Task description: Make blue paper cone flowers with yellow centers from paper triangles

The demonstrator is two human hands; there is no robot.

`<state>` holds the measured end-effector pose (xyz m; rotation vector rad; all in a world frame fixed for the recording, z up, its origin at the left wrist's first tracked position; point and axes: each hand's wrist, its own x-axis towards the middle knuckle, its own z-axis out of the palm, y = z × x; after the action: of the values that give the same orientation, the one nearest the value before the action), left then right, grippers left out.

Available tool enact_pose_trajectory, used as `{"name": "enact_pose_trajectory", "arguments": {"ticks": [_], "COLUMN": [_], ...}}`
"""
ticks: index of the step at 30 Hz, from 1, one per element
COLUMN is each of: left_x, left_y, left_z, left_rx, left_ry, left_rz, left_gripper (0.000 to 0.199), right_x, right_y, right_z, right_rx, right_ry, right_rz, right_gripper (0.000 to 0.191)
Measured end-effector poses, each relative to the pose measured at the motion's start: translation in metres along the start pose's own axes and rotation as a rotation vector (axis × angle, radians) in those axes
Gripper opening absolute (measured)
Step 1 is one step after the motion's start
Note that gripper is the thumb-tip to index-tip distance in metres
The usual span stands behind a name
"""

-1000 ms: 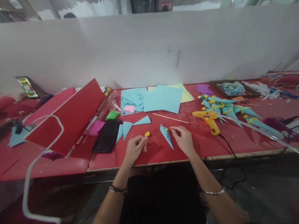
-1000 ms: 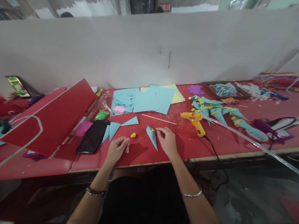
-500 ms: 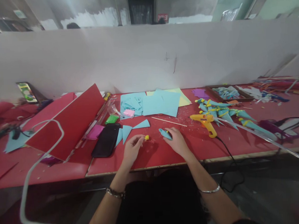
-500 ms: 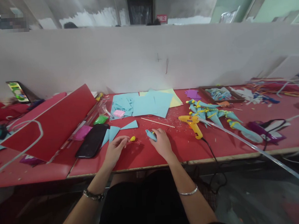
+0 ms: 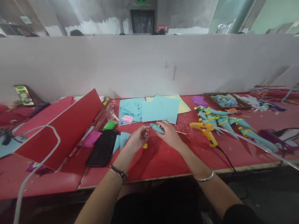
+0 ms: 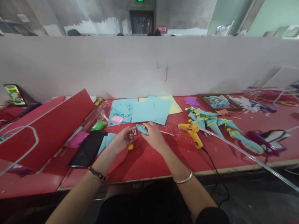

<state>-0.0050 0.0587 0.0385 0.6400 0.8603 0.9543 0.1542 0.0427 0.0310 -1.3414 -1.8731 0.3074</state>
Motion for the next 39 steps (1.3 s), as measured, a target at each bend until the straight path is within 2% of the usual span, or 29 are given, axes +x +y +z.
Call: {"name": "enact_pose_trajectory", "arguments": {"ticks": [4, 8, 15, 20, 22, 24, 26, 29, 32, 39], "left_x": [0.016, 0.024, 0.041, 0.042, 0.041, 0.04, 0.04, 0.038, 0.034, 0.03], "left_y": [0.004, 0.007, 0.012, 0.007, 0.002, -0.003, -0.006, -0.005, 0.001, 0.008], "left_z": [-0.009, -0.016, -0.013, 0.001, 0.004, 0.006, 0.005, 0.0, -0.006, -0.01], "left_rx": [0.097, 0.156, 0.14, 0.261, 0.484, 0.66, 0.723, 0.702, 0.589, 0.375], "left_ry": [0.05, 0.059, 0.063, -0.078, -0.15, -0.114, -0.041, 0.023, 0.047, -0.015], "left_rz": [0.109, 0.183, 0.104, 0.06, 0.201, 0.333, 0.412, 0.459, 0.433, 0.367], "left_gripper": [0.011, 0.011, 0.013, 0.01, 0.007, 0.011, 0.019, 0.027, 0.032, 0.032], "right_x": [0.018, 0.031, 0.031, 0.028, 0.027, 0.026, 0.024, 0.02, 0.016, 0.013], "right_y": [0.004, 0.012, 0.022, 0.026, 0.027, 0.026, 0.023, 0.016, 0.008, -0.002], "right_z": [-0.001, 0.005, 0.032, 0.034, 0.034, 0.035, 0.037, 0.036, 0.033, 0.028], "right_rx": [-0.034, -0.025, -0.023, -0.026, -0.032, -0.031, -0.021, 0.038, 0.176, 0.47], "right_ry": [-0.021, 0.015, 0.069, 0.113, 0.113, 0.103, 0.092, 0.092, 0.115, 0.133], "right_rz": [-0.003, -0.039, -0.145, -0.109, -0.115, -0.128, -0.141, -0.15, -0.117, 0.055], "right_gripper": [0.035, 0.033, 0.041, 0.046, 0.049, 0.052, 0.053, 0.052, 0.051, 0.029]}}
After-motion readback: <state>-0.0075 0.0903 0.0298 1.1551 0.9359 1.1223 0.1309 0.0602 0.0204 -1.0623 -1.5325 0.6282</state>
